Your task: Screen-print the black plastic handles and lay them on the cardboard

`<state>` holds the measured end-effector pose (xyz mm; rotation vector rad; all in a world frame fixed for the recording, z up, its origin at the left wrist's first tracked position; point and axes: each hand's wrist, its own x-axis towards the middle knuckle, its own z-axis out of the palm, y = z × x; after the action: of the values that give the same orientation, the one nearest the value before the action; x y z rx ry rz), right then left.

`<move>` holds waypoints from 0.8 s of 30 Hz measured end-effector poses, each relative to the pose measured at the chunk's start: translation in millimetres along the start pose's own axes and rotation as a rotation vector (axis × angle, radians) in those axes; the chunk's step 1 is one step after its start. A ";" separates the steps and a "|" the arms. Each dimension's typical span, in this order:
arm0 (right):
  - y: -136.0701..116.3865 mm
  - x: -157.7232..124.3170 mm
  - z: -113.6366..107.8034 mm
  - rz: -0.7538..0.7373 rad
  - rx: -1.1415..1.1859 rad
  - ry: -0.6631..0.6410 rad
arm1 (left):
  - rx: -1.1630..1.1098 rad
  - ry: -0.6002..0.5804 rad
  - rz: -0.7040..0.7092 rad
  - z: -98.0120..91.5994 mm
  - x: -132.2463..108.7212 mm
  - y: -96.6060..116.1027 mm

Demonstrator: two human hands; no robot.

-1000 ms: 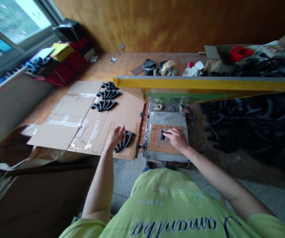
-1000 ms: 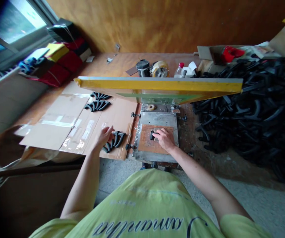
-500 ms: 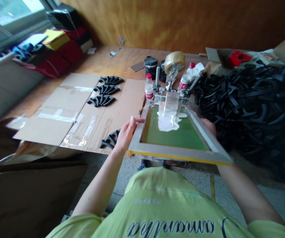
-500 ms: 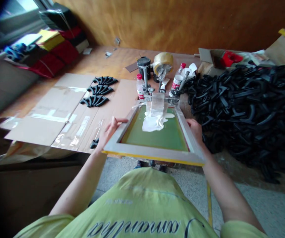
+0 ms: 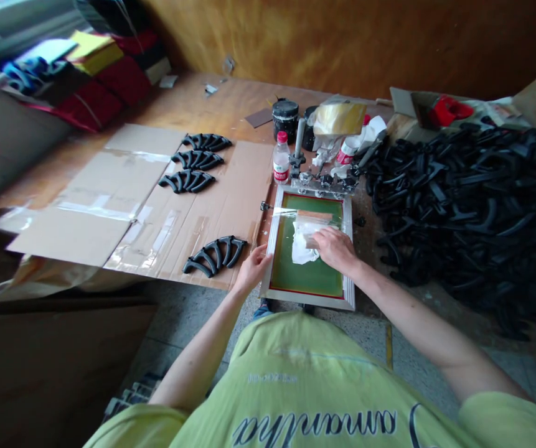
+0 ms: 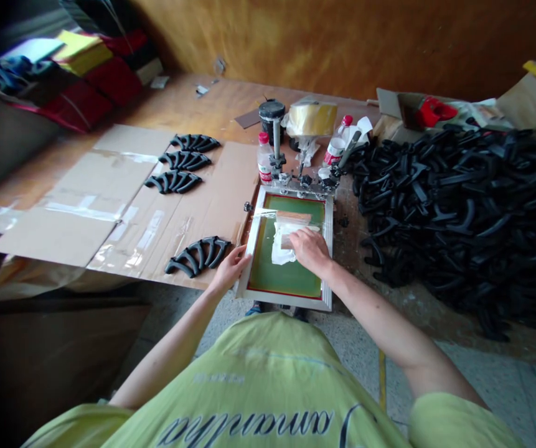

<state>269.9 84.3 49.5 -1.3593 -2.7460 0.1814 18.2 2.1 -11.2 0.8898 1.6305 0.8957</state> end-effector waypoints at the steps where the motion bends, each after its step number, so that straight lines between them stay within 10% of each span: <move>1: -1.1 -9.2 0.9 -0.053 0.000 -0.011 | 0.001 0.000 -0.003 0.2 -0.4 -0.8; 6: 5.7 -27.4 -10.8 -0.306 0.089 -0.104 | 0.025 0.008 0.001 1.4 -1.4 -3.4; 18: -0.4 -37.6 7.0 -0.278 0.099 0.048 | -0.033 -0.082 0.018 0.9 -2.4 -4.3; 24: 8.7 18.6 -33.1 0.043 0.143 0.207 | -0.111 -0.116 0.018 -8.1 -13.2 20.1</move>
<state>269.4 106.8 81.3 -1.3197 -2.4862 0.2206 15.3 -1.6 13.7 0.8648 1.4617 0.9211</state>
